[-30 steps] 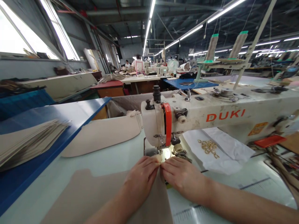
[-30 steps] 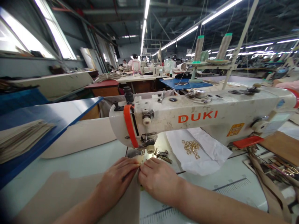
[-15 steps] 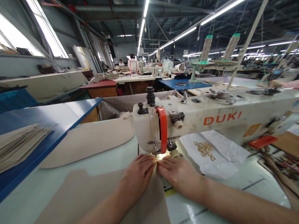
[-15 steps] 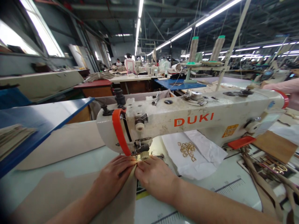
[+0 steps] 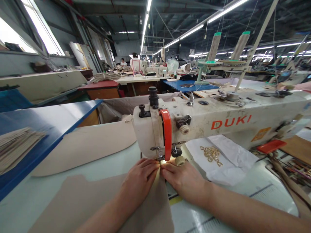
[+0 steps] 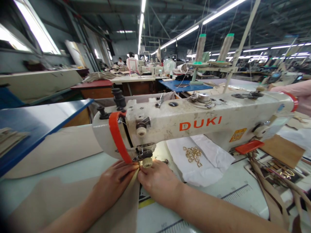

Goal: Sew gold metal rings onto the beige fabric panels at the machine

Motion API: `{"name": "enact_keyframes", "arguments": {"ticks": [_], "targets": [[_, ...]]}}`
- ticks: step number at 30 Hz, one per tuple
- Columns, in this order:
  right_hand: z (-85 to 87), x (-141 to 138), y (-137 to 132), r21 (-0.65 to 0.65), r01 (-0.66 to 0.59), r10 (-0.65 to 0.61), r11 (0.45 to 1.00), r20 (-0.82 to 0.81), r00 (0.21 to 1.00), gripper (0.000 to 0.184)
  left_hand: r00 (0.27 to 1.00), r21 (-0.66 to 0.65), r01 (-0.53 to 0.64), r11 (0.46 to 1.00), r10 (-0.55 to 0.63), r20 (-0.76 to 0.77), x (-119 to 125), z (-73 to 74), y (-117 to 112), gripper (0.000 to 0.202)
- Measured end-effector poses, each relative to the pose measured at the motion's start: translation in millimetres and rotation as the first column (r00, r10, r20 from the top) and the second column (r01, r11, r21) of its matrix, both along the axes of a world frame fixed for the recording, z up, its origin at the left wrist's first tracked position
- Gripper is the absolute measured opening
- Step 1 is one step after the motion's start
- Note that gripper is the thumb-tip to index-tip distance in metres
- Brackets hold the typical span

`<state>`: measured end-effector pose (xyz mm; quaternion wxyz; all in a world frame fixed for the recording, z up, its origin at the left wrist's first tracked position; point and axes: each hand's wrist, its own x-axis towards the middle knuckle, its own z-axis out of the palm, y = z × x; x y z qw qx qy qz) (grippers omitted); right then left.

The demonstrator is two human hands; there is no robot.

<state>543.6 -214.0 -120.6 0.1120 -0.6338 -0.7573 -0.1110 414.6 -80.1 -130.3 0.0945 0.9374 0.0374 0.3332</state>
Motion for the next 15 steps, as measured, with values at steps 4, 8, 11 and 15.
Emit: {"name": "enact_keyframes", "arguments": {"ticks": [4,8,11,15], "targets": [[-1.7,-0.6,-0.9,-0.001,-0.003,0.003,1.000,0.002,1.000,0.007,1.000,-0.012,-0.004,1.000,0.004,-0.017,0.1,0.9,-1.3,0.027],[-3.6,-1.7,-3.8,0.010,-0.003,0.003,1.000,-0.013,1.000,0.007,0.999,-0.017,-0.014,1.000,0.014,-0.039,0.2,1.8,-2.0,0.025],[-4.1,-2.6,-8.4,0.055,-0.019,0.021,0.998,-0.033,0.999,0.006,0.997,-0.019,-0.014,1.000,0.012,-0.073,-2.7,1.4,-2.7,0.024],[-2.4,-3.7,-14.7,0.087,-0.118,0.121,0.989,-0.041,0.992,0.010,0.989,0.026,-0.030,0.999,0.033,-0.146,-12.4,0.5,-4.9,0.026]]}}
